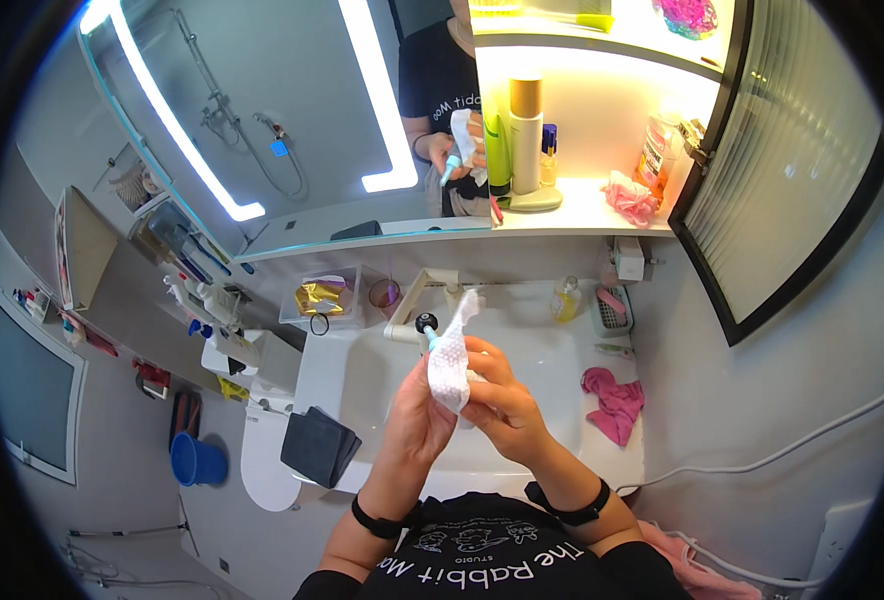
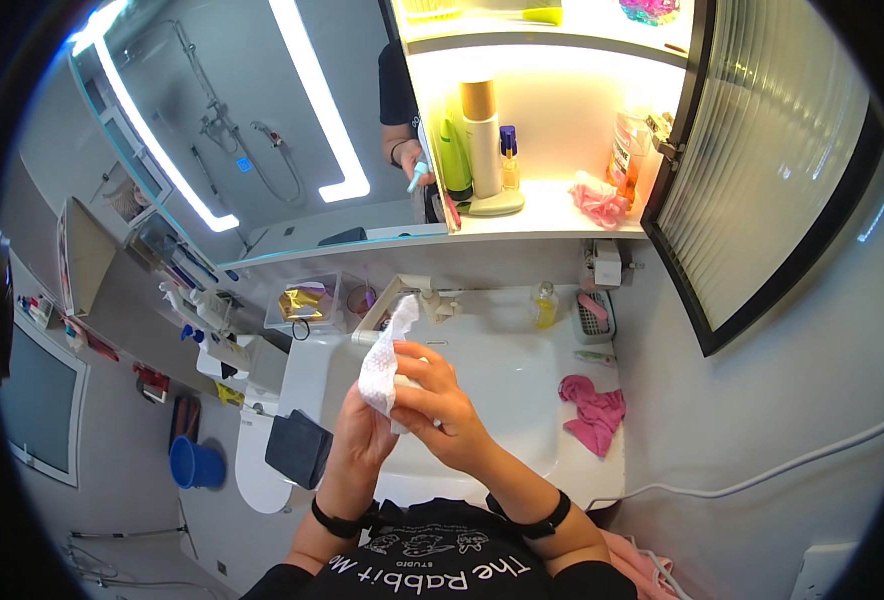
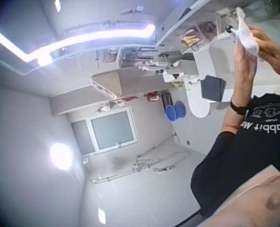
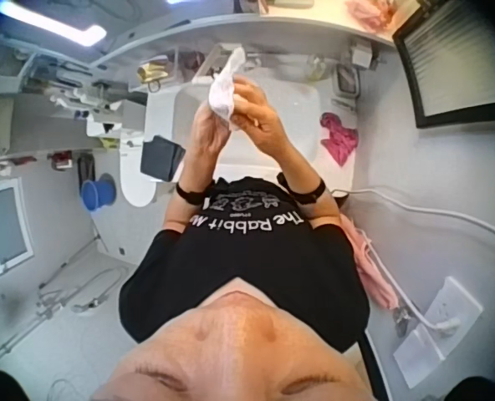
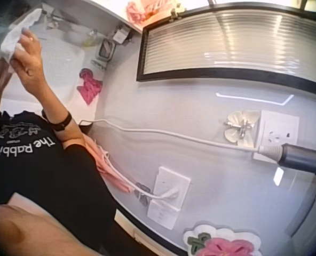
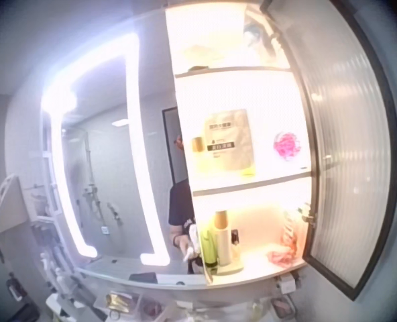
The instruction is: Cleaning various toiletry bottles with a cloth.
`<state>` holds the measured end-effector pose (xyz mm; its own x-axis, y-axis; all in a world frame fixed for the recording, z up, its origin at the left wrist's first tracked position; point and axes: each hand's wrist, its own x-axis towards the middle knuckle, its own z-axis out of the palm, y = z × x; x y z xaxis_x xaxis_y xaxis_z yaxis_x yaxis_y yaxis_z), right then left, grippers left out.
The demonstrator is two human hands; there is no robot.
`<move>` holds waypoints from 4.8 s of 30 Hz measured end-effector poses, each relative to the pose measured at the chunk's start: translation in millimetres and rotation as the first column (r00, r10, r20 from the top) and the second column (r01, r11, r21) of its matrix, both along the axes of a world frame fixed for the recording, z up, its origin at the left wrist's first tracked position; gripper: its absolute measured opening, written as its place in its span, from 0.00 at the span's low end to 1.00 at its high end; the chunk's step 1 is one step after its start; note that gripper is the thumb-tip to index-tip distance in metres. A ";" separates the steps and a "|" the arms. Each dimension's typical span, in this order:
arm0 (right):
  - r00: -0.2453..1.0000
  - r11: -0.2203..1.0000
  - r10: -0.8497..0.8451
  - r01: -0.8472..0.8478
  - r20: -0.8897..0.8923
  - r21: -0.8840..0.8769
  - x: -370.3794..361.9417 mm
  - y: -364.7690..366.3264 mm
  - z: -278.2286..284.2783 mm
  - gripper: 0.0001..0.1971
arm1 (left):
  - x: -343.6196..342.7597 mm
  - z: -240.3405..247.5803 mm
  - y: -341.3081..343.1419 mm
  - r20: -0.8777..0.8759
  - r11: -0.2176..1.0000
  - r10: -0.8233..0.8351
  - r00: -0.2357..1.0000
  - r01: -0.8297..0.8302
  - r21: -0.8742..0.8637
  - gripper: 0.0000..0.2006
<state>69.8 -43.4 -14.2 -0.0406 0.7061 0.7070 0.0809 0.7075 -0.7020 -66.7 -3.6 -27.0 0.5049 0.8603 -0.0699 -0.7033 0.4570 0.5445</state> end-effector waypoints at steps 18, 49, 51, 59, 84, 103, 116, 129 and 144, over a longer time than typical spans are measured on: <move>0.807 0.884 -0.359 0.133 -0.469 -0.447 16.5 12.2 -16.6 0.09 | -5.2 7.1 -2.1 -0.070 0.986 0.121 0.990 -0.111 0.125 0.21; 0.955 0.937 -0.175 0.087 -0.239 -0.337 17.6 1.0 1.4 0.13 | 13.4 8.9 -16.0 -0.428 0.286 0.812 0.396 0.369 0.884 0.26; 0.932 0.926 -0.202 0.082 -0.300 -0.368 16.5 0.0 -3.4 0.11 | 15.1 6.6 -20.2 -0.448 0.318 0.804 0.391 0.355 0.879 0.26; 0.510 0.916 -0.139 -0.259 -0.849 -0.306 22.1 6.6 3.9 0.09 | 15.9 -6.3 -18.8 -0.429 0.386 0.740 0.518 0.196 0.902 0.23; 0.626 0.891 -0.120 -0.274 -0.771 -0.361 19.4 -6.8 4.7 0.07 | 14.1 1.8 -16.5 -0.434 0.346 0.767 0.473 0.264 0.900 0.25; 0.932 0.963 -0.257 0.226 0.254 0.143 5.0 6.6 0.8 0.18 | 5.0 7.8 12.5 -0.197 0.908 0.305 0.932 -0.221 0.357 0.19; 0.835 0.863 -0.086 -0.210 -0.543 -0.460 29.0 9.5 -13.6 0.21 | 9.9 3.5 2.5 -0.343 0.841 0.274 0.899 -0.050 0.539 0.21; 0.795 0.731 0.109 -0.470 -0.597 -0.494 48.5 -0.4 5.7 0.20 | 5.2 -0.8 -11.2 -0.607 0.776 -0.140 0.783 0.467 0.424 0.27; 0.753 0.697 0.238 -0.572 -0.613 -0.433 40.4 1.0 -17.4 0.23 | 9.5 9.0 -13.6 -0.443 0.875 -0.169 0.880 0.341 0.343 0.29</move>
